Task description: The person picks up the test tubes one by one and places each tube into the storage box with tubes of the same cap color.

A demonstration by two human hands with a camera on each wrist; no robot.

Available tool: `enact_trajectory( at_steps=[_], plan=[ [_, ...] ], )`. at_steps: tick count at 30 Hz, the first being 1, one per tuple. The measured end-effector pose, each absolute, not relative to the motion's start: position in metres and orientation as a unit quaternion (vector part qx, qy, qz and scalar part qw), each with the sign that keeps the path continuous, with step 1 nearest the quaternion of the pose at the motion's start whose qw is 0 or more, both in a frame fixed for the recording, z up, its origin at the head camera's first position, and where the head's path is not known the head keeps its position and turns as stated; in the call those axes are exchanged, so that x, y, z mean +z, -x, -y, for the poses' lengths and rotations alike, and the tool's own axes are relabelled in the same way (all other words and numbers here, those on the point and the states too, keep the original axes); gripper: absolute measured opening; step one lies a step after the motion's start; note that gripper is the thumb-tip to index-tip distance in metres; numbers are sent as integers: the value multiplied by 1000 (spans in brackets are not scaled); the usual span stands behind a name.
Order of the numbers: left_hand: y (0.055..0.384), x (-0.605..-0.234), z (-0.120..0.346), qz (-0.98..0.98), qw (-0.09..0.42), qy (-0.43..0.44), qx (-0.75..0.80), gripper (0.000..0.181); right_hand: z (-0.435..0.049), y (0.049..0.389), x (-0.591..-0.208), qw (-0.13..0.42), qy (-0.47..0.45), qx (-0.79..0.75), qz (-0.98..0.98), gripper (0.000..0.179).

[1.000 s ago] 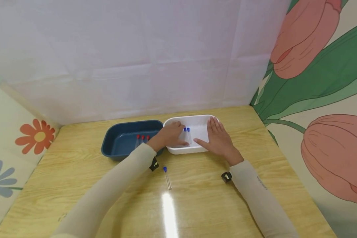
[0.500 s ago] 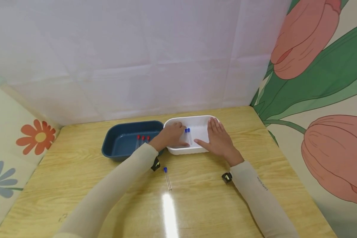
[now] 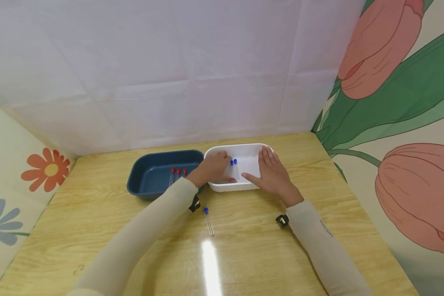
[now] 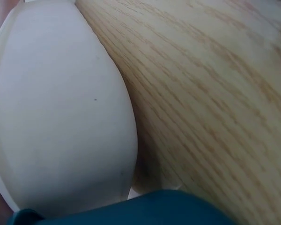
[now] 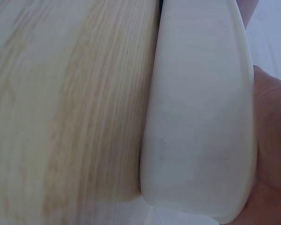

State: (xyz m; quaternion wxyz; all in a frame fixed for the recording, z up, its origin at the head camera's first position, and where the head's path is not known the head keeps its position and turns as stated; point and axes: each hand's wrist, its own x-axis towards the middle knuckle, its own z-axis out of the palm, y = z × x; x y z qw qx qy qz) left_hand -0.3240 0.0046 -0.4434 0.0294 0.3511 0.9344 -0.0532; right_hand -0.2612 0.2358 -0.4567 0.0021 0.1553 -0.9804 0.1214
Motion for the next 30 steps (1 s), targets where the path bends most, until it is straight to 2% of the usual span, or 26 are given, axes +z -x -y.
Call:
enact_trajectory(
  at_steps=[6, 13, 18, 25, 30],
  plan=[
    [325, -447, -4, -935, 23, -350, -48, 88, -235, 261, -455, -1, -155, 123, 980, 111],
    [324, -442, -2, -934, 2, -355, -27, 76, -235, 261, -456, 1, -155, 121, 980, 111],
    [321, -437, -1, -934, -20, -355, -39, 75, -236, 262, -457, 1, -155, 117, 981, 111],
    [316, -434, 4, -946, -10, -322, -19, 76, -237, 261, -457, -5, -155, 121, 980, 110],
    [311, -431, 7, -947, -22, -319, -9, 73, -238, 261, -456, -3, -157, 120, 980, 110]
  ],
)
